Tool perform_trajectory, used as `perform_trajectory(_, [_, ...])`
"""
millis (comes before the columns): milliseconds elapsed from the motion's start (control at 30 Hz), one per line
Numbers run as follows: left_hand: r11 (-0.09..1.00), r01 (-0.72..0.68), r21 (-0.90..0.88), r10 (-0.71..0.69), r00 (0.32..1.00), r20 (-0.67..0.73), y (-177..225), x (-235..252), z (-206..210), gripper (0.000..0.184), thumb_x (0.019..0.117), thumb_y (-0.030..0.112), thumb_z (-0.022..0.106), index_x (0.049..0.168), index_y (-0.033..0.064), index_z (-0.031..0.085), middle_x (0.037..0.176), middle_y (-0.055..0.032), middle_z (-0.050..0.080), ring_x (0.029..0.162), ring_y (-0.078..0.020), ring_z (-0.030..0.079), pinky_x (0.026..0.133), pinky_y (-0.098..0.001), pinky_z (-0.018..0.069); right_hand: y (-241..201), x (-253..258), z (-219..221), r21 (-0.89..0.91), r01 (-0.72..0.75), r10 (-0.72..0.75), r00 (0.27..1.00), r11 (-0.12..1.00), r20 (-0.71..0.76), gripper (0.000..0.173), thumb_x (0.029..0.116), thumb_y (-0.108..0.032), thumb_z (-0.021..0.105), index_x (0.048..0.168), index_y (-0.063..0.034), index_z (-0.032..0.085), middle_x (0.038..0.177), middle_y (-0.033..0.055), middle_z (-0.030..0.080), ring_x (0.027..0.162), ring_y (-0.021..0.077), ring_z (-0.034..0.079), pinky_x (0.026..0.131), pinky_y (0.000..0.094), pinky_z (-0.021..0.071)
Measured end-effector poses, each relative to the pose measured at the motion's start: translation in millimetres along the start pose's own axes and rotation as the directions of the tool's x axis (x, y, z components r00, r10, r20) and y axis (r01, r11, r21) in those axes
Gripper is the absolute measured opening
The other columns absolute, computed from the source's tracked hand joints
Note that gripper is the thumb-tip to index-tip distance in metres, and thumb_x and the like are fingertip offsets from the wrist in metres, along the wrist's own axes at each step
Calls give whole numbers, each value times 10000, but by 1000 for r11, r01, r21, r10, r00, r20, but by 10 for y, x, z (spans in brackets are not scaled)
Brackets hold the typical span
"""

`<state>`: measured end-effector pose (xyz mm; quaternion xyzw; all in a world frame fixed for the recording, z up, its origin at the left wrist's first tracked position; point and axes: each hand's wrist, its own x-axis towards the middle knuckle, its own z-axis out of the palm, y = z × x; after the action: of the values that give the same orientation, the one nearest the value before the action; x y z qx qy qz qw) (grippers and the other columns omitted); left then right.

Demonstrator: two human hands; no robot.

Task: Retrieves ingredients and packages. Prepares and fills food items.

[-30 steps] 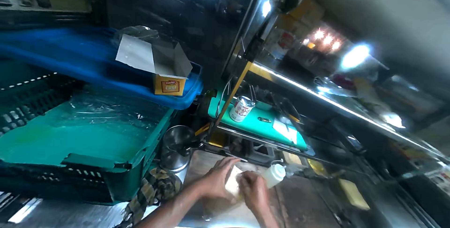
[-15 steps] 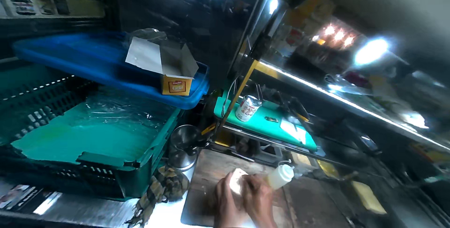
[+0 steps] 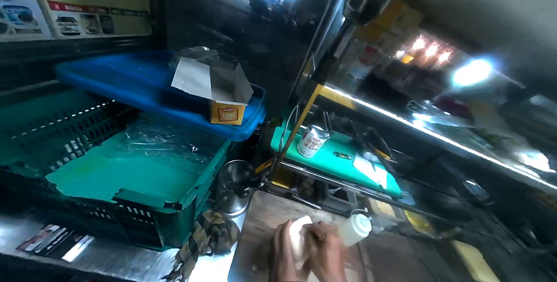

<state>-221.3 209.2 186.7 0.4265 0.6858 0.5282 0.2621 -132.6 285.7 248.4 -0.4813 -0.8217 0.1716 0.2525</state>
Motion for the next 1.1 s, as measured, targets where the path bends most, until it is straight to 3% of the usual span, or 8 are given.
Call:
perform_trajectory(267, [991, 72, 117, -105, 946, 308, -43, 499, -467, 873, 654, 612, 859, 1328, 128, 587, 1283, -93, 609, 1213, -245, 576, 1059, -424, 482, 60, 41, 75, -63, 161, -164, 985, 985, -45, 111, 845, -105, 692, 901, -94, 787, 797, 45, 698, 701, 176, 699, 648, 382, 611])
perform_trajectory(467, [990, 63, 126, -64, 998, 4, 59, -22, -161, 592, 774, 329, 840, 1165, -48, 603, 1183, -243, 624, 1149, -392, 605, 1001, -489, 513, -36, -31, 85, -227, 137, -146, 989, 964, -23, 110, 808, -106, 710, 889, -84, 782, 805, 80, 693, 693, 241, 705, 612, 439, 606])
perform_trajectory(667, [994, -10, -112, 31, 982, 187, 59, -343, -296, 444, 931, 289, 721, 1204, -48, 623, 1166, -204, 661, 1081, -292, 663, 938, -454, 564, 167, -96, -66, -127, 66, -72, 997, 990, -38, 124, 841, -76, 695, 922, -79, 789, 813, 72, 718, 744, 223, 718, 691, 431, 614])
perform_trajectory(733, [988, -64, -143, 77, 993, 88, -76, 111, -366, 606, 898, 384, 699, 1357, 7, 581, 1333, -172, 616, 1213, -276, 606, 984, -458, 537, 218, -55, -97, -40, 64, -66, 997, 997, -34, 144, 868, -72, 669, 939, -74, 794, 832, 67, 730, 782, 201, 723, 746, 406, 615])
perform_trajectory(833, [968, -15, -251, 106, 928, 356, -278, 754, -345, 641, 963, 457, 572, 1523, 154, 492, 1625, -64, 380, 1507, -203, 338, 1225, -444, 324, 219, -54, -86, 64, -4, 5, 1000, 998, -12, 166, 902, -76, 640, 963, -67, 794, 870, 60, 741, 822, 165, 722, 796, 372, 609])
perform_trajectory(900, [940, 38, -339, 122, 890, 439, -348, 742, -117, 572, 1028, 413, 488, 1515, 114, 487, 1557, -85, 479, 1428, -181, 460, 1187, -410, 400, 163, -8, -117, 105, -132, 128, 991, 986, 44, 174, 921, -87, 628, 984, -72, 789, 915, 47, 757, 847, 145, 723, 824, 373, 602])
perform_trajectory(1000, [991, -45, -125, 53, 996, 67, -167, 209, 223, 530, 1047, 347, 444, 1463, 28, 523, 1429, -183, 574, 1337, -288, 548, 1141, -478, 436, 75, 69, -149, 121, -352, 338, 933, 928, 121, 137, 915, -138, 642, 942, -105, 772, 832, 8, 740, 758, 124, 699, 750, 385, 588])
perform_trajectory(1100, [995, 1, -99, 1, 1000, 16, 5, -298, 156, 569, 987, 171, 606, 1514, 7, 466, 1541, -229, 452, 1426, -340, 456, 1177, -501, 398, 64, 38, -209, 85, -423, 411, 903, 902, 126, 125, 896, -143, 641, 919, -113, 760, 787, 4, 716, 729, 130, 682, 713, 394, 570])
